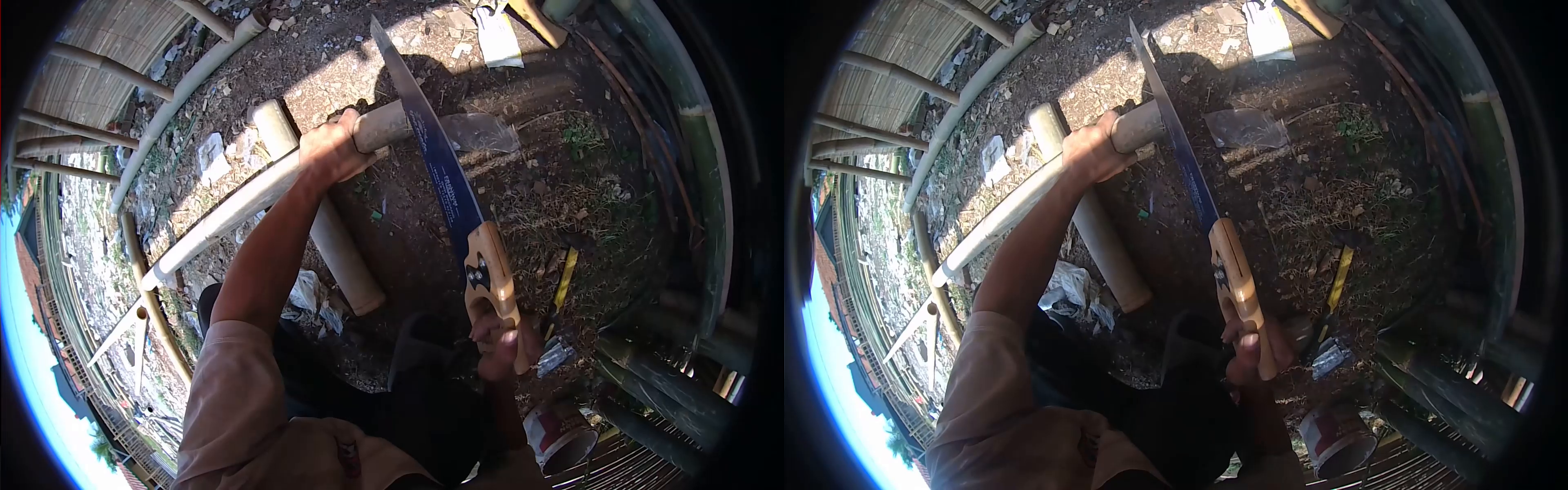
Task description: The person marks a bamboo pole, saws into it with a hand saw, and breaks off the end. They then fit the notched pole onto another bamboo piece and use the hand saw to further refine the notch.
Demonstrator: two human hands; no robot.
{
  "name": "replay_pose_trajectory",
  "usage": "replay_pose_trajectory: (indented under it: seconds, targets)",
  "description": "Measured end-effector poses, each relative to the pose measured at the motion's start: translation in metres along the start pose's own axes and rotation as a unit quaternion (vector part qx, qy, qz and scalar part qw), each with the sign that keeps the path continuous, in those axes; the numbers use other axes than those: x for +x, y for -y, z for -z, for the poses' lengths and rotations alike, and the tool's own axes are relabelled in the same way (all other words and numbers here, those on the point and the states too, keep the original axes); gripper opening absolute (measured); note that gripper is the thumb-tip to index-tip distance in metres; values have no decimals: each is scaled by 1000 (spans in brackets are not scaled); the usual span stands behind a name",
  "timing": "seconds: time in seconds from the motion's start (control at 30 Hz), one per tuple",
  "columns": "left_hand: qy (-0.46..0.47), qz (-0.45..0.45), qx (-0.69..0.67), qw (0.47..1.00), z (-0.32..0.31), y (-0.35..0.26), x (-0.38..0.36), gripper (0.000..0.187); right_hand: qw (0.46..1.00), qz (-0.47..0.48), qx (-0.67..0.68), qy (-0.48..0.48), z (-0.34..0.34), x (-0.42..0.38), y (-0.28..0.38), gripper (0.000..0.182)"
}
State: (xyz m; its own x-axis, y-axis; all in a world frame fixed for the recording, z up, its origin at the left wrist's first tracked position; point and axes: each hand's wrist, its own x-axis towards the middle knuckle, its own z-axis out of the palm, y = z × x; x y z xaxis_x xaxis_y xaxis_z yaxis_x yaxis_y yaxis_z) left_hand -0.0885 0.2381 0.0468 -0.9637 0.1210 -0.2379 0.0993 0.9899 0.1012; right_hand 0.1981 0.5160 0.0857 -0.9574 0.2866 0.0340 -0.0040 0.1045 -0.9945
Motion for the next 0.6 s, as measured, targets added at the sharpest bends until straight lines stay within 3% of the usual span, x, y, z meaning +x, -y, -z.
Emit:
replay_pose_trajectory:
  seconds: [0.17,0.23,0.37,0.5,0.6]
  targets:
    - [8,3,-9,1000,2,-1,0,68,1000,-8,-13,-11,4,-8,0,58]
    - [11,4,2,1000,1,0,3,66,997,-70,-24,2,9,-16,9,55]
    - [29,11,6,999,-1,2,4,65,997,-80,1,-11,24,-48,-12,56]
    - [19,9,5,1000,-2,3,4,63,999,-52,12,-1,39,-66,-38,61]
    - [18,9,2,1000,-1,2,4,61,1000,-20,8,-10,22,-44,-15,58]
